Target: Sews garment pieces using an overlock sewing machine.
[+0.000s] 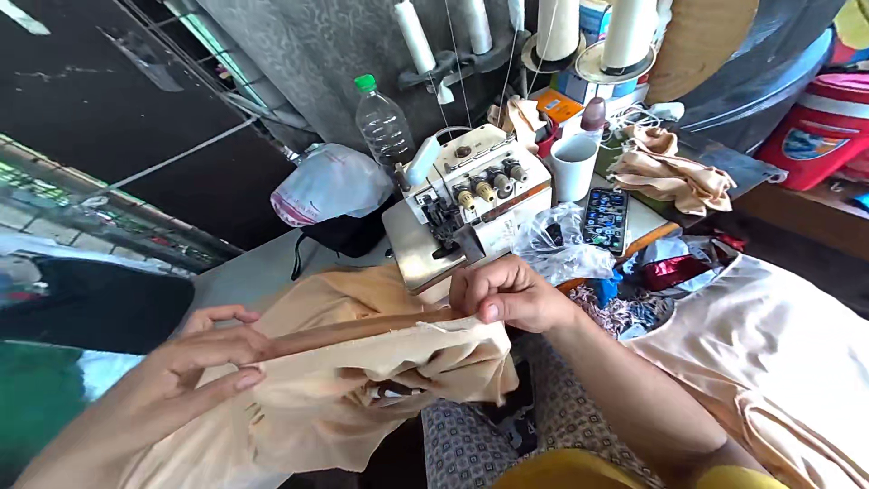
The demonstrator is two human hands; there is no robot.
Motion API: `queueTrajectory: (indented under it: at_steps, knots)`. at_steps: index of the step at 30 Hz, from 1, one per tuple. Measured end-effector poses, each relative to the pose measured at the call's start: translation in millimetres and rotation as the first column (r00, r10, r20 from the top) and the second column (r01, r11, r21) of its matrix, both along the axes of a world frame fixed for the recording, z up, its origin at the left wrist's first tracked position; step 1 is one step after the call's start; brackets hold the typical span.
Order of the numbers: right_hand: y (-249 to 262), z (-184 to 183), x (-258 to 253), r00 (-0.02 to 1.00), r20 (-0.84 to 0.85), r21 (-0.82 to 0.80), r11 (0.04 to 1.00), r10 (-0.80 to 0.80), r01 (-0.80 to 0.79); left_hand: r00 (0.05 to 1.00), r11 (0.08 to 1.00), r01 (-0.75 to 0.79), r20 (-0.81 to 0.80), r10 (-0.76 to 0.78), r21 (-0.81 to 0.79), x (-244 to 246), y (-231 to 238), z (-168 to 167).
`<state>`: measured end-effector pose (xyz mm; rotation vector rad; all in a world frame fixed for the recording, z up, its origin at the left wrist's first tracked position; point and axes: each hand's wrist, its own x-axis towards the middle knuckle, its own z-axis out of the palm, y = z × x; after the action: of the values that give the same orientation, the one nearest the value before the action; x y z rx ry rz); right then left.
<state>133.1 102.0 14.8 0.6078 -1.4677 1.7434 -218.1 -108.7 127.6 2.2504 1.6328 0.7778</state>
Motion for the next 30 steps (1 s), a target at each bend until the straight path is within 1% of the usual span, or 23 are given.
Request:
queueTrajectory:
  at_steps: [1, 2, 3, 4, 5, 7, 9, 10, 11, 12, 14, 16, 17, 18, 19, 20, 21, 23, 24, 25, 27, 29, 30]
  knots:
    - [3.5, -5.3, 0.4, 0.998, 0.053, 0.011, 0.999, -0.045, 0.044, 0.997, 1.000, 0.019, 0.072, -0.019, 0.000, -7.5, -2.7, -4.9]
    - [8.8, -11.5, 1.9, 0.970, 0.156, 0.083, 0.981, -0.185, 0.174, 0.989, 1.000, 0.025, 0.146, -0.025, 0.002, -12.1, -4.8, -6.4]
    - [14.9, -17.2, 3.9, 0.881, 0.280, 0.224, 0.919, -0.381, 0.326, 0.972, 1.000, 0.017, 0.235, -0.019, 0.007, -13.2, -5.5, -8.1]
    - [19.7, -23.2, 5.3, 0.769, 0.382, 0.345, 0.851, -0.512, 0.396, 0.948, 1.000, -0.001, 0.317, -0.001, 0.006, -11.7, -4.4, -11.8]
    - [21.8, -30.5, 5.4, 0.708, 0.441, 0.375, 0.829, -0.552, 0.414, 0.932, 1.000, -0.021, 0.362, 0.022, -0.006, -9.3, -0.3, -16.9]
    - [22.5, -38.7, 7.1, 0.699, 0.477, 0.310, 0.846, -0.533, 0.433, 0.912, 0.991, -0.129, 0.387, 0.134, -0.040, 1.1, 14.0, -27.2]
    - [20.0, -40.5, 12.3, 0.755, 0.545, 0.095, 0.922, -0.364, 0.376, 0.900, 0.943, -0.325, 0.284, 0.330, -0.065, 9.7, 22.0, -38.3]
    - [20.2, -42.5, 15.2, 0.767, 0.572, 0.028, 0.942, -0.290, 0.335, 0.895, 0.920, -0.383, 0.215, 0.391, -0.082, 13.9, 23.4, -41.8]
    - [21.2, -44.4, 18.1, 0.774, 0.580, 0.019, 0.954, -0.254, 0.299, 0.887, 0.908, -0.408, 0.191, 0.420, -0.099, 18.2, 24.3, -43.2]
    - [23.0, -45.6, 21.2, 0.784, 0.569, 0.047, 0.962, -0.247, 0.269, 0.882, 0.911, -0.398, 0.229, 0.412, -0.104, 19.7, 24.2, -44.1]
    - [26.9, -47.4, 26.3, 0.831, 0.501, 0.119, 0.970, -0.243, 0.212, 0.855, 0.961, -0.254, 0.440, 0.276, -0.110, 18.4, 21.1, -44.0]
    - [28.5, -47.2, 28.7, 0.872, 0.430, 0.177, 0.969, -0.232, 0.171, 0.788, 0.995, -0.075, 0.608, 0.101, -0.067, 23.7, 20.6, -41.3]
    - [28.6, -46.3, 29.0, 0.880, 0.412, 0.194, 0.967, -0.236, 0.168, 0.739, 0.999, -0.028, 0.672, 0.051, -0.045, 28.0, 20.7, -40.5]
    - [28.9, -45.8, 28.6, 0.876, 0.412, 0.193, 0.964, -0.250, 0.184, 0.689, 0.999, -0.025, 0.723, 0.051, -0.046, 31.8, 20.0, -40.8]
    - [28.9, -45.9, 27.3, 0.861, 0.433, 0.163, 0.962, -0.268, 0.217, 0.640, 0.994, -0.080, 0.760, 0.109, -0.076, 35.2, 18.6, -42.5]
    - [28.2, -46.5, 25.0, 0.831, 0.482, 0.094, 0.959, -0.278, 0.266, 0.584, 0.972, -0.193, 0.780, 0.226, -0.137, 39.9, 17.9, -45.1]
    - [25.6, -46.3, 21.3, 0.784, 0.552, -0.004, 0.940, -0.283, 0.342, 0.515, 0.917, -0.333, 0.772, 0.373, -0.220, 47.9, 19.7, -47.0]
    - [15.6, -42.1, 10.1, 0.651, 0.685, -0.134, 0.821, -0.328, 0.555, 0.342, 0.754, -0.541, 0.723, 0.601, -0.371, 72.5, 30.2, -49.9]
    - [9.1, -39.7, 3.9, 0.589, 0.714, -0.141, 0.746, -0.379, 0.651, 0.303, 0.701, -0.593, 0.696, 0.651, -0.397, 88.7, 35.2, -52.1]
    - [0.7, -36.6, -0.7, 0.539, 0.715, -0.114, 0.686, -0.445, 0.718, 0.340, 0.689, -0.624, 0.665, 0.665, -0.370, 107.3, 37.3, -55.1]
    - [-21.3, -26.6, -3.2, 0.504, 0.668, -0.050, 0.643, -0.547, 0.764, 0.519, 0.744, -0.632, 0.594, 0.615, -0.218, 145.9, 35.9, -62.9]
    - [-42.9, -19.1, -2.1, 0.550, 0.580, -0.007, 0.671, -0.601, 0.741, 0.665, 0.802, -0.596, 0.539, 0.517, -0.035, 174.1, 36.6, -75.9]
    - [-51.2, -17.4, -0.6, 0.586, 0.532, 0.014, 0.699, -0.611, 0.715, 0.707, 0.819, -0.573, 0.526, 0.473, 0.033, 183.6, 38.6, -82.4]
